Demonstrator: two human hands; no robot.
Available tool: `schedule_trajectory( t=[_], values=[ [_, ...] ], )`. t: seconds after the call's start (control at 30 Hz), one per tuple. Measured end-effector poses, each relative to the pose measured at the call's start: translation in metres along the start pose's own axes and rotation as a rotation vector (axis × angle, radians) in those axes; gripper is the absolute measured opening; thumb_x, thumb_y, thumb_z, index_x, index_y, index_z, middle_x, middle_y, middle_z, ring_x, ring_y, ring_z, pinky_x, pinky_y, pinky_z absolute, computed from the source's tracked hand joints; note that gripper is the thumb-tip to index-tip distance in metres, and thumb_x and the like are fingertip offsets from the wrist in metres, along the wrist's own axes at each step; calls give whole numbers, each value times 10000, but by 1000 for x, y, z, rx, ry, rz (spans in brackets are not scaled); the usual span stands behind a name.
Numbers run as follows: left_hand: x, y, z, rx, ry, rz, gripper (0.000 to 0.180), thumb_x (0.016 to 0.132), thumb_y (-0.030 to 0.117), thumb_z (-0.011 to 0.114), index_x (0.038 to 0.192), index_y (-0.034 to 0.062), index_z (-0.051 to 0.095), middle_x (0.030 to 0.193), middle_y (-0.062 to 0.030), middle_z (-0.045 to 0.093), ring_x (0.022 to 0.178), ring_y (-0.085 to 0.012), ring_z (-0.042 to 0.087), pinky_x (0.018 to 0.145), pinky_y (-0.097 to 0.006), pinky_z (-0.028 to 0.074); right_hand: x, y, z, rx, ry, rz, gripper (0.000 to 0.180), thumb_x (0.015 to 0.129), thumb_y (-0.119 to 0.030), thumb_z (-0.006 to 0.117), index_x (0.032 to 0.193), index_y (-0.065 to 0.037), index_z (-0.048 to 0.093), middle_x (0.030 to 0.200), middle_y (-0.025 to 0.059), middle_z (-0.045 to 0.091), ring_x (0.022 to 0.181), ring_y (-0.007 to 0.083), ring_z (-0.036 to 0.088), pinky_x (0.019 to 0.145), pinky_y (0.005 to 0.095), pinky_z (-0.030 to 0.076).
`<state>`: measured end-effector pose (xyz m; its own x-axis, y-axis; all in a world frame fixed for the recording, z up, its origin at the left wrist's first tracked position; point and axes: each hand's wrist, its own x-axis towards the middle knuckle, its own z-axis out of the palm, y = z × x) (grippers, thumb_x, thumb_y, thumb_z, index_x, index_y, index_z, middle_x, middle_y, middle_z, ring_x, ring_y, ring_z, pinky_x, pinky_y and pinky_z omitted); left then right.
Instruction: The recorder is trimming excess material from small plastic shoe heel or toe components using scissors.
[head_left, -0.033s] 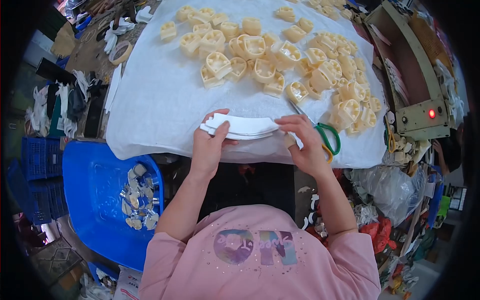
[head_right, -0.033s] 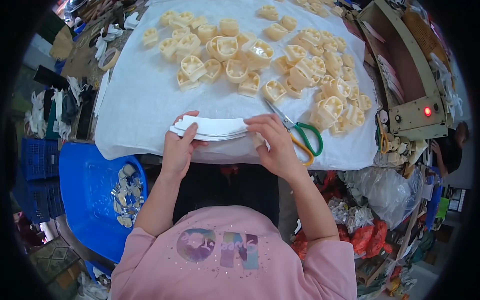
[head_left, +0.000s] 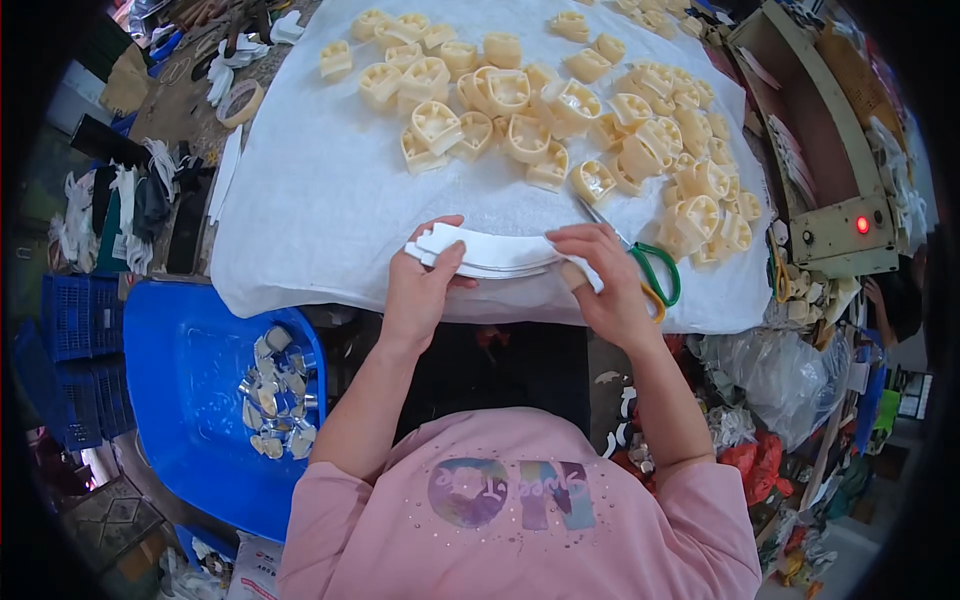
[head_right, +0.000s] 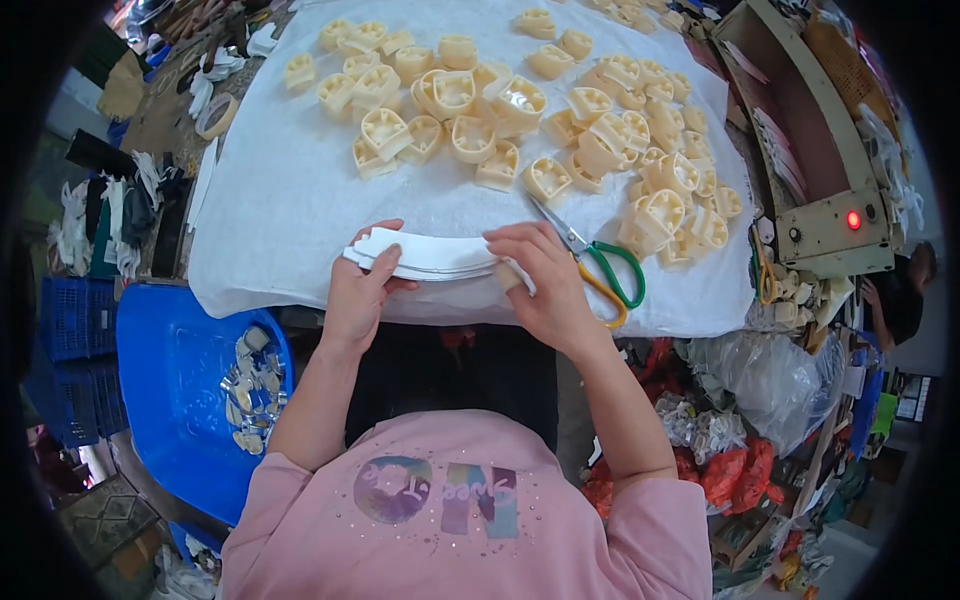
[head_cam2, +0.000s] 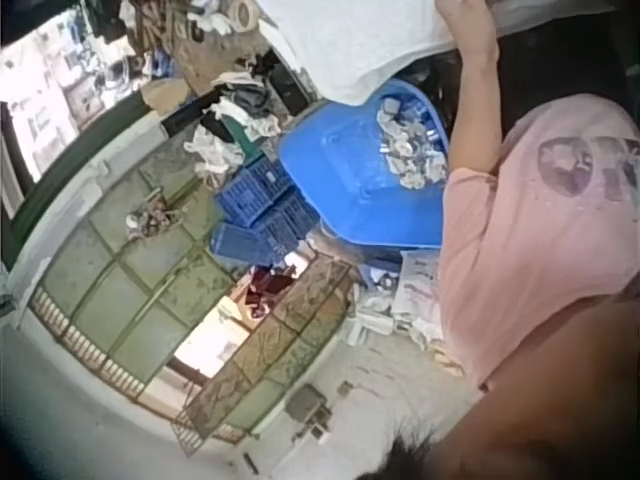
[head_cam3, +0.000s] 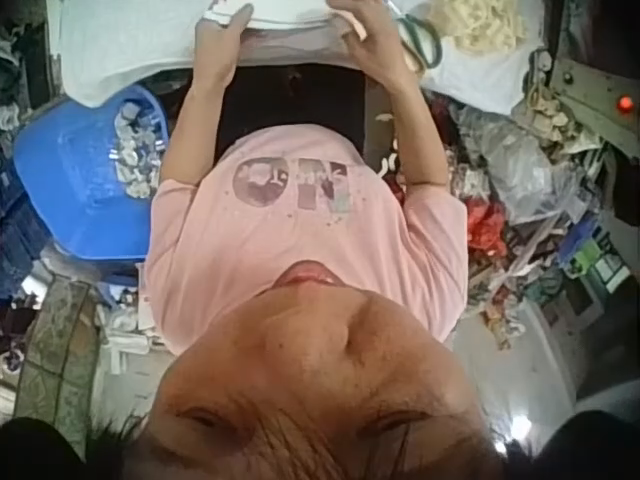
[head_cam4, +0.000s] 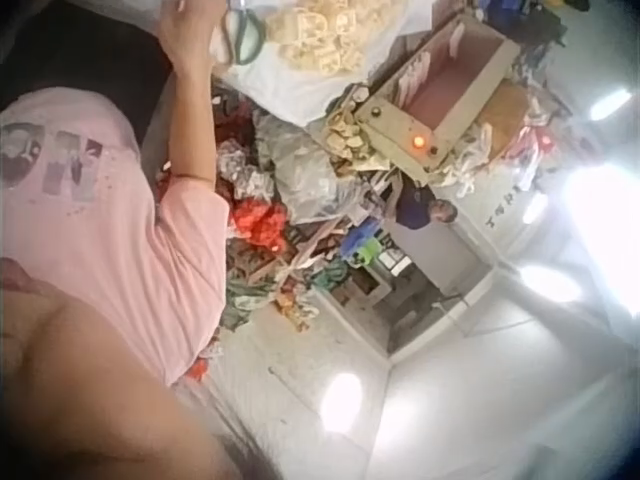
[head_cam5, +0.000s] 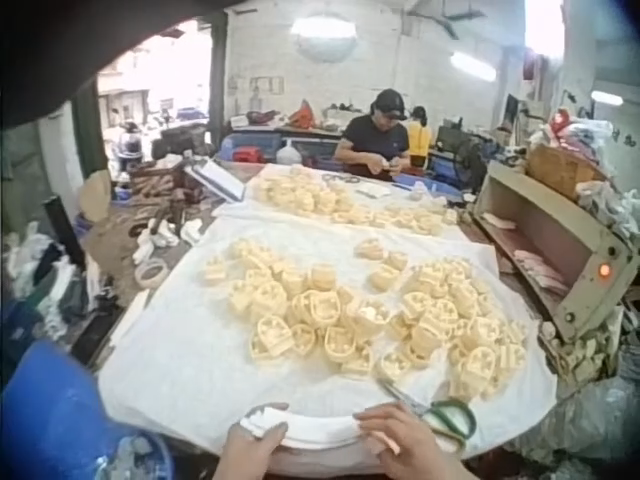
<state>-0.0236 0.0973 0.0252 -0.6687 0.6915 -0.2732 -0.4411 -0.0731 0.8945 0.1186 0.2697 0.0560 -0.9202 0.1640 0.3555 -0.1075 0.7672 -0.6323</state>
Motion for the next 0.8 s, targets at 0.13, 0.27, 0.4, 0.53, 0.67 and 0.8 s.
schedule_trajectory(
  t=[0.13,0.27,0.4,0.53,0.67,0.8],
  values=[
    [-2,-3,-10,181,126,148,438,882,83,579,1288,3,433,1039,-91,562,843,-135,587,685,-259,529,15,-9,27,-56,-13,20,317,734,-14,654,1039,-32,572,1084,105,580,988,309,513,858,387,444],
    [-12,-1,-35,839,361,535,426,808,55,625,1222,30,527,1105,-134,558,996,-217,544,854,-341,429,23,-13,44,-144,-68,1,335,734,-82,675,1048,-14,579,1094,117,571,981,302,494,867,379,433],
    [-25,-6,-43,899,329,604,387,768,19,618,1151,29,570,1102,-131,562,1013,-258,542,877,-353,423,31,-10,52,-257,-162,16,311,708,-80,685,991,10,591,1049,132,566,972,307,495,859,365,428],
    [-31,-10,-42,905,284,630,340,731,-14,616,1069,22,603,1093,-140,565,1024,-280,538,897,-349,424,39,-9,54,-219,-242,9,264,697,-67,678,933,15,592,990,137,556,971,314,497,850,356,427],
    [-33,-13,-43,914,270,653,333,708,-38,625,1035,23,615,1074,-138,570,1022,-292,535,893,-354,429,39,-3,53,-133,-232,-4,193,697,-50,657,862,17,581,945,143,544,920,324,508,819,380,437],
    [-31,-11,-42,900,262,661,331,692,-43,636,1015,23,623,1038,-132,580,998,-295,534,876,-357,430,46,-5,48,-75,-257,30,139,704,-37,627,823,17,581,914,145,546,866,335,520,787,389,453]
  ],
)
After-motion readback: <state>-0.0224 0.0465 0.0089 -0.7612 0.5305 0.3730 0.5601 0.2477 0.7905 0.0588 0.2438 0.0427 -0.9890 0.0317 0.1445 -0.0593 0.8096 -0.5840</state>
